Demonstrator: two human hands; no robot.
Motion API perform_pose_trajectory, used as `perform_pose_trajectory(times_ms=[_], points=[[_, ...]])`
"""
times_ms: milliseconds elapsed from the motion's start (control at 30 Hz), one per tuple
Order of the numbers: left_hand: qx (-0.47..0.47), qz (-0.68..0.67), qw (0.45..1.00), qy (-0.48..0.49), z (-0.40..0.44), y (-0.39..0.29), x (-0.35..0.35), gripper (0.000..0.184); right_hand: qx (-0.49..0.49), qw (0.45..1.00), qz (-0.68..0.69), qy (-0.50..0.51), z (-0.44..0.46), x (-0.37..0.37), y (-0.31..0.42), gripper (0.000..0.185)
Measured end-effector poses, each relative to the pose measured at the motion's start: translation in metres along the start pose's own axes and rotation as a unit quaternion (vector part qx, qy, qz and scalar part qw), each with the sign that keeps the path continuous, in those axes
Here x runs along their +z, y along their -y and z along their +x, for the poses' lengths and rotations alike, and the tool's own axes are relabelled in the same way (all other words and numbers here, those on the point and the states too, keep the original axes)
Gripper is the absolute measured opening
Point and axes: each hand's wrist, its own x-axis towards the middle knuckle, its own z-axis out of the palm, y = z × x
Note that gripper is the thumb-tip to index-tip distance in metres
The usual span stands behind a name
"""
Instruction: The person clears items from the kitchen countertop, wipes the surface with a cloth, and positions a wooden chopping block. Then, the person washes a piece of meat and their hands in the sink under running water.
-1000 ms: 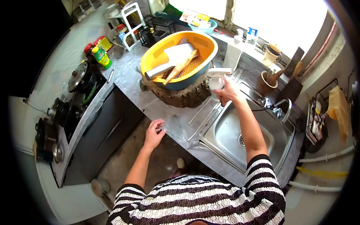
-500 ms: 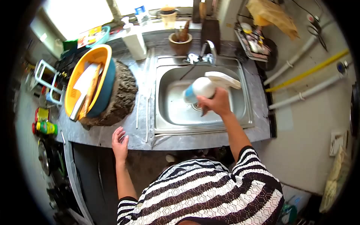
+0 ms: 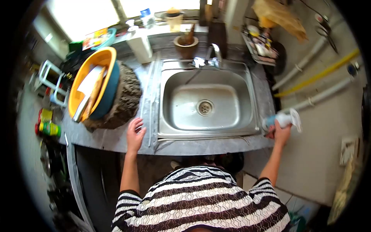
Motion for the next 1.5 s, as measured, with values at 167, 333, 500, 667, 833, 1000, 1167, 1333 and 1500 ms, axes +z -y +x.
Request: perform_pose_trajectory(times_ms=[167, 333, 500, 667, 833, 1000, 1167, 1333, 1500], points=[[-0.021, 0.02, 1.0, -0.012, 0.0, -0.014, 0.002, 0.036, -0.01, 1.0, -0.027, 0.011, 0.017, 0.004, -0.017, 0.076], [-0.011, 0.033, 0.998, -0.049, -0.007, -0.018, -0.004, 0.034, -0.018, 0.999, 0.009, 0.031, 0.019, 0.006, -0.025, 0.077], [-0.025, 0.028, 0.998, -0.054, -0.011, -0.011, -0.009, 0.034, -0.016, 0.996, 0.062, 0.068, 0.024, 0.008, -0.042, 0.078], [-0.033, 0.042, 0.996, -0.069, -0.011, -0.016, -0.019, 0.033, -0.027, 0.997, 0.029, 0.068, 0.01, -0.008, -0.059, 0.069], [-0.026, 0.05, 0.992, -0.112, -0.016, -0.02, -0.044, 0.034, 0.028, 0.986, 0.16, -0.034, -0.037, -0.018, -0.063, 0.033], [-0.048, -0.041, 0.983, -0.172, -0.017, -0.008, -0.082, 0.037, 0.158, 0.875, 0.457, 0.014, -0.088, 0.035, -0.006, 0.024], [-0.052, -0.079, 0.971, -0.218, -0.007, -0.012, -0.122, 0.032, 0.243, 0.707, 0.587, 0.312, -0.117, 0.12, 0.088, 0.031], [-0.031, -0.115, 0.954, -0.275, 0.012, -0.02, -0.149, 0.027, 0.126, 0.651, 0.59, 0.459, -0.142, 0.18, 0.223, 0.034], [-0.049, -0.247, 0.91, -0.329, 0.028, -0.026, -0.159, 0.018, 0.0, 0.643, 0.558, 0.525, -0.151, 0.231, 0.341, 0.033]])
